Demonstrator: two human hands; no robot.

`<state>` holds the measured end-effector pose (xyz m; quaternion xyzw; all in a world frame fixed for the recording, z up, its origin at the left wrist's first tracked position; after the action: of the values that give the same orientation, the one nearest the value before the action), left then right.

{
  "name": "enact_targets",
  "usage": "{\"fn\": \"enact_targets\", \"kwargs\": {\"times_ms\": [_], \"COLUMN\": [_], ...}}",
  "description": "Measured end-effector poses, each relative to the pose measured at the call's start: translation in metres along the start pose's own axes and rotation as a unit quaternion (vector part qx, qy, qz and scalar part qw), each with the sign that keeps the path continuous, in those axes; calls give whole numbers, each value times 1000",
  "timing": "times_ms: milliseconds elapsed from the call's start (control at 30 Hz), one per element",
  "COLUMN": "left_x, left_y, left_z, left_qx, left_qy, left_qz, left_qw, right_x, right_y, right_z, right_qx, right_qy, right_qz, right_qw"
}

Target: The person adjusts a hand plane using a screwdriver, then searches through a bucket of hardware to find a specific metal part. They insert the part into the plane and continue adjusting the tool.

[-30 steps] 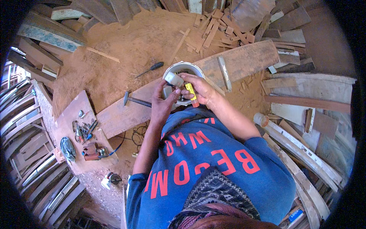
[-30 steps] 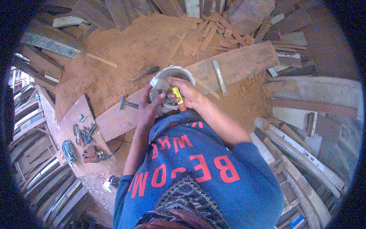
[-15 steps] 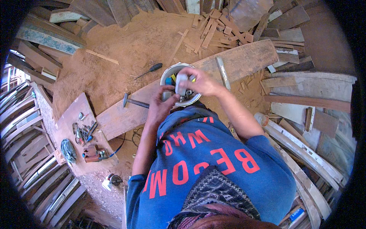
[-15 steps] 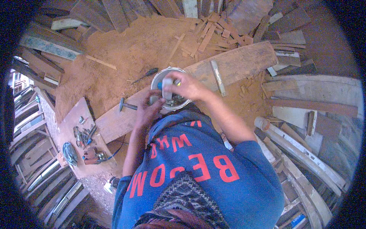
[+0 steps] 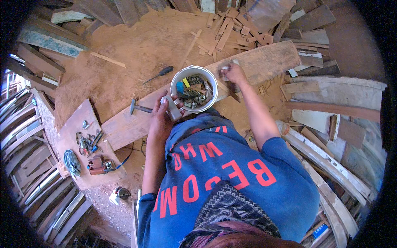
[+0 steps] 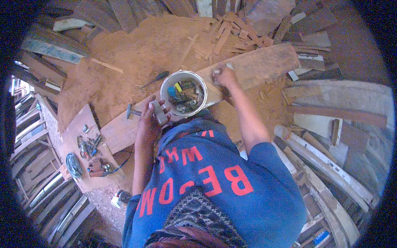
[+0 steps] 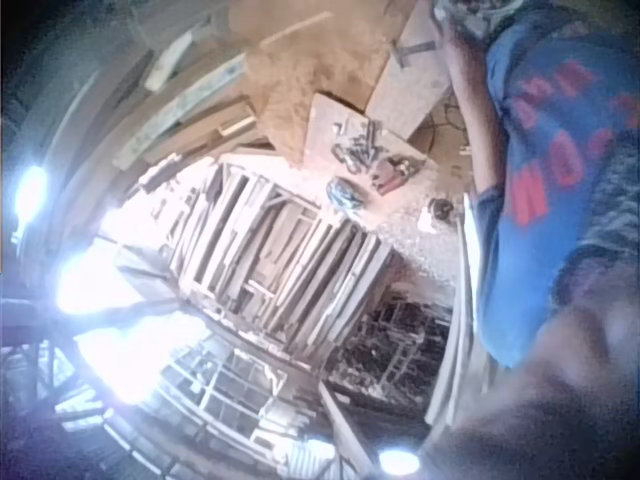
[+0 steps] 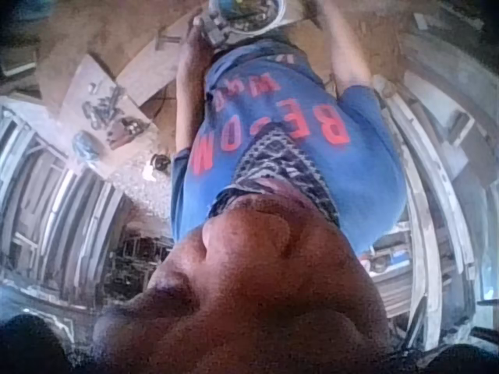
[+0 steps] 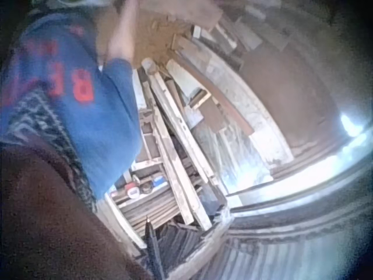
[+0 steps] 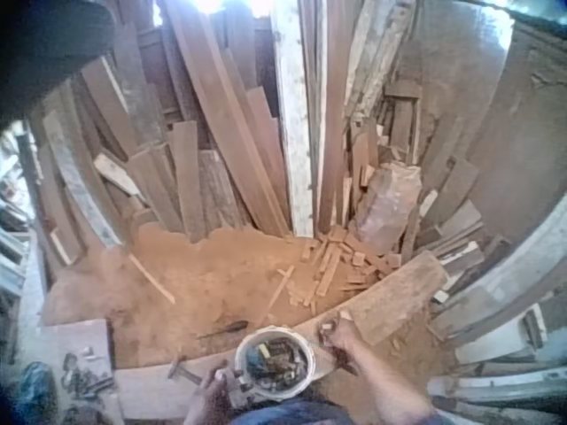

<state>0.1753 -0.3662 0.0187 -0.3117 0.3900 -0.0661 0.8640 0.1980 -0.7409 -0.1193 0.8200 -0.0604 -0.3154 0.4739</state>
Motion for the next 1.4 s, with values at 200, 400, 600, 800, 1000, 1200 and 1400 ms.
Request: {"fn": "enact_targets", "kwargs": {"times_ms": [200,400,600,800,1000,1200,1400], "left_x": [-1,5,12,9,-2,0,1], "left_y": [6,-3,-13,-9,-3,7,17], "left_z": [-13,-13,-20,-35,-36,-38,-42], "left_qx": [-75,-138,-71,-28,-19,-46,-45], "left_qy": [27,2,-9,8,26,46,74], "left_qz": [-2,20,37,34,64,50,66], "left_qw": [997,990,997,999,997,997,994], "right_x": [-7,-70,-102,-33,-21,-16,-52], "right_y": [-31,45,88,20,-48,-45,-13], "right_z": [36,-49,-80,24,20,50,17], "right_qx": [-1,158,221,186,-13,232,275], "right_qy": [-35,54,76,-119,-22,-12,-16], "right_qz": [23,127,116,9,-17,98,46], "right_qw": [999,978,966,975,1000,968,960]}}
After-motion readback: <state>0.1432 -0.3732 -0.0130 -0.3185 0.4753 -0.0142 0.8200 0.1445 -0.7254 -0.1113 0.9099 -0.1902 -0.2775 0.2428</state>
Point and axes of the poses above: each hand's wrist, its own x-axis towards the middle knuckle, its own y-axis out of the back of the hand, z = x × y, the point moved 8 cm from there along x, towards the middle knuckle, and after that the axes turned 6 degrees about -x, right-handed, at the moved point
